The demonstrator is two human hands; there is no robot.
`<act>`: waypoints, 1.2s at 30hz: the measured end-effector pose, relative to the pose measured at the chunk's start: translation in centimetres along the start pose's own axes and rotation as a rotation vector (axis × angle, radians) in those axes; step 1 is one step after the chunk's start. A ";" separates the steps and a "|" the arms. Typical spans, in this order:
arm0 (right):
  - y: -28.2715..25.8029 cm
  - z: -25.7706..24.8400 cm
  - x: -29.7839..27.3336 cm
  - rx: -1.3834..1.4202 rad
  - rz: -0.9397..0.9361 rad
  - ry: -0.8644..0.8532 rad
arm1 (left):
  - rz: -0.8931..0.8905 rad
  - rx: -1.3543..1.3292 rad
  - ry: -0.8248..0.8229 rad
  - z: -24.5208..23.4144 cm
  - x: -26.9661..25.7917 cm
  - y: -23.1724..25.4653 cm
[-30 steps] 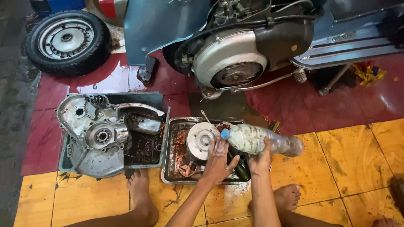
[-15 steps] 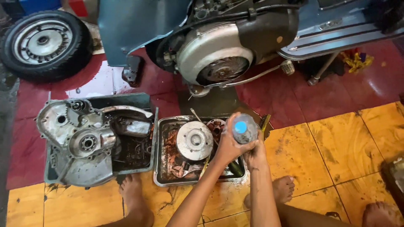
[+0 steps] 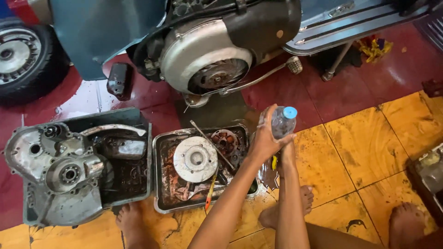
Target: The person scrubs a circular metal engine part with a toothbrush and water, then rinses it. They then pick up a larger engine casing, rinse it with water from a bottle, and scrub it with the toothbrush.
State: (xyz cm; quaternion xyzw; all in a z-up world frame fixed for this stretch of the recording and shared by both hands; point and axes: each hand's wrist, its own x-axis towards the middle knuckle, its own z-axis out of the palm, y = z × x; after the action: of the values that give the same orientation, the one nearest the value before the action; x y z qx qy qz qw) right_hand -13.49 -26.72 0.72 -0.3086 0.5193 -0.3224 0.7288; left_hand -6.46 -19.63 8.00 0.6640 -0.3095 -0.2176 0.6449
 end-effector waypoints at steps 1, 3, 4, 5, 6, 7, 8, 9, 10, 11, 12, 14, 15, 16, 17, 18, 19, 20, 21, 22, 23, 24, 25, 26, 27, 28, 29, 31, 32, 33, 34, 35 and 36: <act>-0.2 0.0 0.3 0.002 -0.002 0.002 | 0.001 -0.001 -0.003 0.6 0.5 -0.6; -0.6 -0.2 0.8 -0.052 -0.051 0.017 | 0.036 0.042 0.034 1.9 1.3 -1.9; -0.6 -0.3 1.0 -0.050 -0.050 0.021 | 0.034 0.042 0.029 2.3 1.5 -2.1; -0.6 -0.5 1.2 -0.074 -0.072 0.028 | 0.040 0.046 0.025 2.7 1.6 -2.3; -0.5 -0.8 1.3 -0.102 -0.092 0.037 | 0.043 0.050 0.022 3.1 1.6 -2.5; -0.5 -0.9 1.4 -0.102 -0.088 0.043 | 0.037 0.050 0.018 2.9 1.6 -2.5; -0.4 -1.3 1.5 -0.130 -0.109 0.054 | 0.031 0.061 -0.001 2.8 1.5 -2.4; -0.4 -1.6 1.5 -0.157 -0.130 0.065 | 0.024 0.071 -0.020 2.8 1.4 -2.3; -0.2 -1.8 1.3 -0.156 -0.132 0.068 | 0.025 0.070 -0.023 2.7 1.3 -2.7; 0.0 -1.8 1.0 -0.182 -0.156 0.075 | -0.025 0.071 -0.055 2.5 1.1 -3.0; 0.2 -1.7 0.9 -0.207 -0.182 0.077 | -0.073 0.074 -0.084 2.2 1.2 -3.4; 0.5 -1.7 0.6 -0.230 -0.208 0.086 | -0.144 0.105 -0.104 2.5 1.1 -5.1; 0.6 -1.8 0.4 -0.256 -0.233 0.095 | -0.217 0.136 -0.122 2.8 0.9 -6.0; 0.7 -1.7 0.4 -0.256 -0.233 0.097 | -0.218 0.135 -0.124 2.8 0.7 -4.9; 0.7 -1.6 0.3 -0.284 -0.255 0.103 | -0.247 0.111 -0.139 2.7 0.5 -3.9; 0.8 -1.4 0.3 -0.311 -0.278 0.105 | -0.276 0.087 -0.151 2.4 0.3 -2.9; 0.4 -1.2 0.9 -0.311 -0.277 0.104 | -0.276 0.088 -0.151 2.6 0.6 -3.5; 0.0 -1.0 1.5 -0.284 -0.306 0.087 | -0.289 0.140 -0.156 2.7 0.8 -4.1; -0.3 -0.9 2.0 -0.257 -0.335 0.069 | -0.301 0.192 -0.162 2.8 1.0 -4.7; 0.5 -2.1 2.9 -0.258 -0.334 0.065 | -0.302 0.193 -0.158 2.7 0.9 -4.3; 1.4 -3.3 3.8 -0.282 -0.322 0.072 | -0.316 0.208 -0.166 2.6 0.7 -3.8; 2.2 -4.3 4.7 -0.306 -0.310 0.073 | -0.330 0.224 -0.170 2.4 0.6 -3.3; 1.3 -3.0 3.3 -0.306 -0.309 0.065 | -0.330 0.227 -0.162 2.3 0.5 -3.4; 0.4 -1.7 1.9 -0.314 -0.344 0.050 | -0.324 0.226 -0.151 2.2 0.3 -3.6; -0.4 -0.4 0.5 -0.321 -0.379 0.036 | -0.318 0.226 -0.141 2.0 0.1 -3.7; 0.1 -0.6 0.7 -0.323 -0.377 0.028 | -0.320 0.228 -0.133 1.9 -0.2 -3.9; 0.6 -0.8 0.9 -0.319 -0.382 0.021 | -0.309 0.202 -0.127 1.7 -0.5 -4.0; 1.7 -1.3 0.9 -0.319 -0.388 0.009 | -0.298 0.174 -0.116 1.3 -1.2 -3.9; 2.0 -1.2 1.0 -0.393 -0.397 0.000 | -0.317 0.183 -0.124 1.0 -1.3 -3.5; 2.3 -1.1 1.1 -0.468 -0.405 -0.009 | -0.335 0.192 -0.133 0.7 -1.3 -3.2; 2.8 -1.5 1.8 -0.471 -0.408 -0.016 | -0.334 0.190 -0.125 0.3 -1.3 -2.5; 3.3 -1.8 2.5 -0.396 -0.407 -0.010 | -0.353 0.159 -0.130 0.0 -1.3 -1.9; 3.9 -2.1 3.1 -0.320 -0.401 -0.005 | -0.374 0.130 -0.135 -0.6 -1.4 -1.2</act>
State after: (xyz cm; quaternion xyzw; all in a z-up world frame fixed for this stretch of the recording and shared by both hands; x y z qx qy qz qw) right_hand -14.15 -27.04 -4.65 -0.5178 0.4904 -0.3735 0.5933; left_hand -6.92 -18.23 6.66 0.7341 -0.2367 -0.3572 0.5267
